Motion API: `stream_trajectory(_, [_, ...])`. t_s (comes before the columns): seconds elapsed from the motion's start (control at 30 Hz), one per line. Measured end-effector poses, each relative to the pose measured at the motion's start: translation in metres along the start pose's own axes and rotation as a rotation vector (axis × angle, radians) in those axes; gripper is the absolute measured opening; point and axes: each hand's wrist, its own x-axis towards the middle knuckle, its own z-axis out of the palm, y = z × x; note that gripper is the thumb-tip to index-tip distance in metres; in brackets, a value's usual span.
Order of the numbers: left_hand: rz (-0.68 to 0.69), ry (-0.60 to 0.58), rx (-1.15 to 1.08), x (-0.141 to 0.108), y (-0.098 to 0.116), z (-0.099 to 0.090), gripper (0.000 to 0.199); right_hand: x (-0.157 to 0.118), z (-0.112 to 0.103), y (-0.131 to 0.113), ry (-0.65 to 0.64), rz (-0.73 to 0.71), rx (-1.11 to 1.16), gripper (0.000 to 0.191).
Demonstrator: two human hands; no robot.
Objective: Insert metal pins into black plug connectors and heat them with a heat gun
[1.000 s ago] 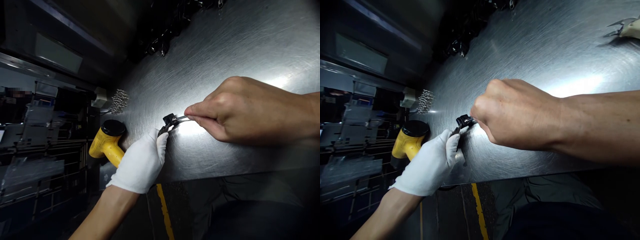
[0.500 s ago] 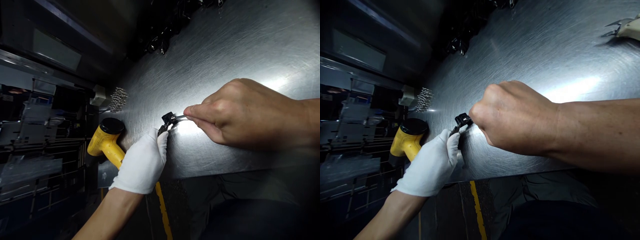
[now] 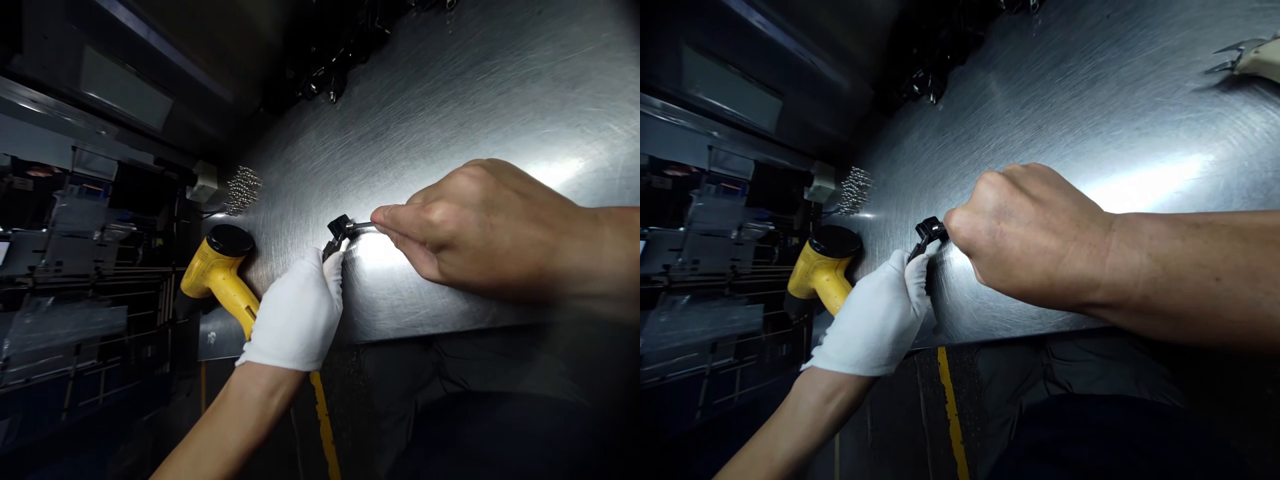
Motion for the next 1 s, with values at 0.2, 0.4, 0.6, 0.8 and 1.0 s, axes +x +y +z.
stream_trajectory(0.2, [-0.037,-0.016,-0.031,0.002,0.013,-0.002,0.050,0.001,-0.001,-0.006,0.041,-0.029,-0.019,0.022])
stream_trajectory(0.4, [-0.041,-0.020,-0.057,0.003,0.009,0.001,0.052,0.000,0.000,0.010,0.111,0.033,0.313,0.033])
stream_trajectory(0.6, [0.002,0.020,-0.083,0.002,0.002,0.004,0.050,0.003,0.002,0.026,0.156,0.116,0.494,0.022])
stream_trajectory(0.8, [-0.048,-0.038,-0.104,0.001,0.002,-0.001,0.045,0.008,0.010,0.036,0.179,0.174,0.478,0.020])
stream_trajectory(1.0, [-0.073,-0.033,-0.217,0.000,-0.002,0.002,0.042,0.013,0.002,0.036,0.055,0.304,0.563,0.018])
